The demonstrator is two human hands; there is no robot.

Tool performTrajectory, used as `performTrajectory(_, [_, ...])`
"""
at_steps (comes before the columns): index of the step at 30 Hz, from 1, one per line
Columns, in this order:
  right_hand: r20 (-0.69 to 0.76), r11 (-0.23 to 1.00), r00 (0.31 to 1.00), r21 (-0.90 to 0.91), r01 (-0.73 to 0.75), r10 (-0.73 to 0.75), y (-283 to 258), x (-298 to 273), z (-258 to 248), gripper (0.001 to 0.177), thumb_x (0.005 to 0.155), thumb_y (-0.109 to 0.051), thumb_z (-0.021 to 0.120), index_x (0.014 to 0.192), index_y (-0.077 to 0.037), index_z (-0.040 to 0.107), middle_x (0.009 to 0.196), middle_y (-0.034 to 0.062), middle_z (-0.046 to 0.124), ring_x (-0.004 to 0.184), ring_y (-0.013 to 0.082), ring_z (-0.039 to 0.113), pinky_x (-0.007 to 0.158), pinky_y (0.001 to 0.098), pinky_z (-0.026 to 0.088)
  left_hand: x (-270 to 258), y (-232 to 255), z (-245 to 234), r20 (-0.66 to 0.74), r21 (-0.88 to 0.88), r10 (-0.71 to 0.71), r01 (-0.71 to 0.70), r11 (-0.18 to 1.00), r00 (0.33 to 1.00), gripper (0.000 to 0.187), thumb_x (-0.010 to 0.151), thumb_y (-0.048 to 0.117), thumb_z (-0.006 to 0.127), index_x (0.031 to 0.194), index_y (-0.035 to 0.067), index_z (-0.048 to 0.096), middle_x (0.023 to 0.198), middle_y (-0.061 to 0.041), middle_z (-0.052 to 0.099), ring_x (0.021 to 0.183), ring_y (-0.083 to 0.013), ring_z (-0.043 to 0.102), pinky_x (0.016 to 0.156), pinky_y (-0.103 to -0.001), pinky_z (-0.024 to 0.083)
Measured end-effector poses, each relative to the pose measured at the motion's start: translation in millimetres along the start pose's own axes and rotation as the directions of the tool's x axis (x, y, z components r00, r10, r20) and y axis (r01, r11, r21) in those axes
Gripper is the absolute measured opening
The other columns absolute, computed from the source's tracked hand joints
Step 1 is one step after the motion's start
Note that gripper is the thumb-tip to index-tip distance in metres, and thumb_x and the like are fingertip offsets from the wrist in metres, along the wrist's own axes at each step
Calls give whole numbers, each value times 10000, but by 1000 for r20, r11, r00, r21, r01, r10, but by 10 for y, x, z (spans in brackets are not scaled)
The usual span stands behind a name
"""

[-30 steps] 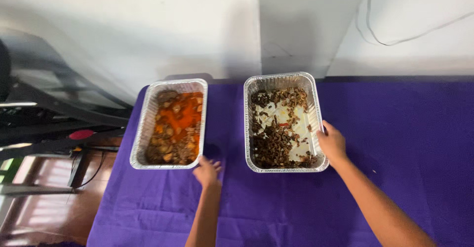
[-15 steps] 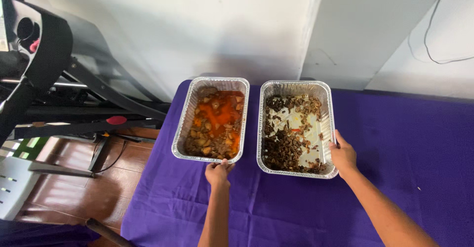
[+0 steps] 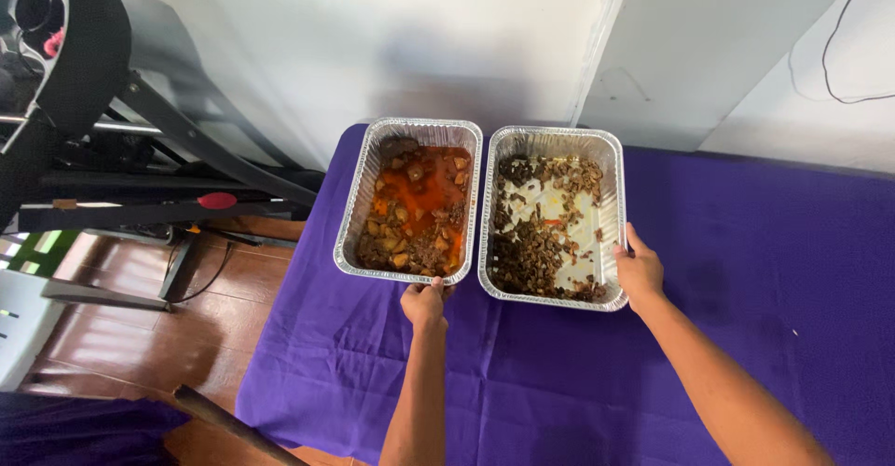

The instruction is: The person arranges several aluminum foil trays containing cooked food on a purple tablecloth. They stir a meat and vegetable mixture with a red spoon, transfer cooked meat from a plate into a foil tray, and place additional trays of carrots and meat onto the table. Finally, the person covers the trays with clear plastic lids.

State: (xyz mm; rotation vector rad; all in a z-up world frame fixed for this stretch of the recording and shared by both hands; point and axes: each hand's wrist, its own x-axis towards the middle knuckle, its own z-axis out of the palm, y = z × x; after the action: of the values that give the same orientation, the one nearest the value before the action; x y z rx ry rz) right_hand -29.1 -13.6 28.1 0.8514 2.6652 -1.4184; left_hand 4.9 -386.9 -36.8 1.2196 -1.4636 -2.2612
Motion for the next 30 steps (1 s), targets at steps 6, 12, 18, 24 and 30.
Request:
performTrajectory(6, [15,998,1000,57,14,-15,140,53,1,538,976,-232,680,1498,-222,555,921,111,691,753,180,598,731,361,507,-153,152,3,15,15,-11,11,1000,1000,133,917,-63,639,1030,-91,574,924,-183,697,721,-269,735,647,-359,657])
performTrajectory(12, [-62,971,997,234,57,-44,560,261,161,419,954,-234,736,1311,-26,668,904,59,692,744,128,602,683,325,498,3,54,-109,-26,-126,-1,-2,992,1000,116,907,-113,622,976,-54,549,927,-163,660,760,-244,713,693,-398,673])
performTrajectory(18, [-10,912,999,409,-33,41,624,267,193,370,960,-235,747,1261,-23,713,859,67,661,670,134,518,595,332,442,-20,26,-207,6,-175,1,0,985,1000,136,929,-96,594,972,0,509,923,-122,645,788,-215,710,742,-388,677])
performTrajectory(24, [-42,926,999,378,6,10,637,241,181,364,961,-238,748,1226,7,701,920,77,712,741,122,612,669,313,514,-45,24,-254,56,-231,11,3,973,998,145,929,-104,588,976,2,501,925,-126,634,792,-228,701,741,-413,677])
performTrajectory(30, [33,838,999,543,-46,33,696,285,189,345,960,-213,742,1204,26,693,954,88,717,775,140,651,687,304,541,-85,61,-227,33,-206,12,-5,979,999,137,921,-103,610,973,-26,509,940,-143,641,816,-248,724,767,-422,633])
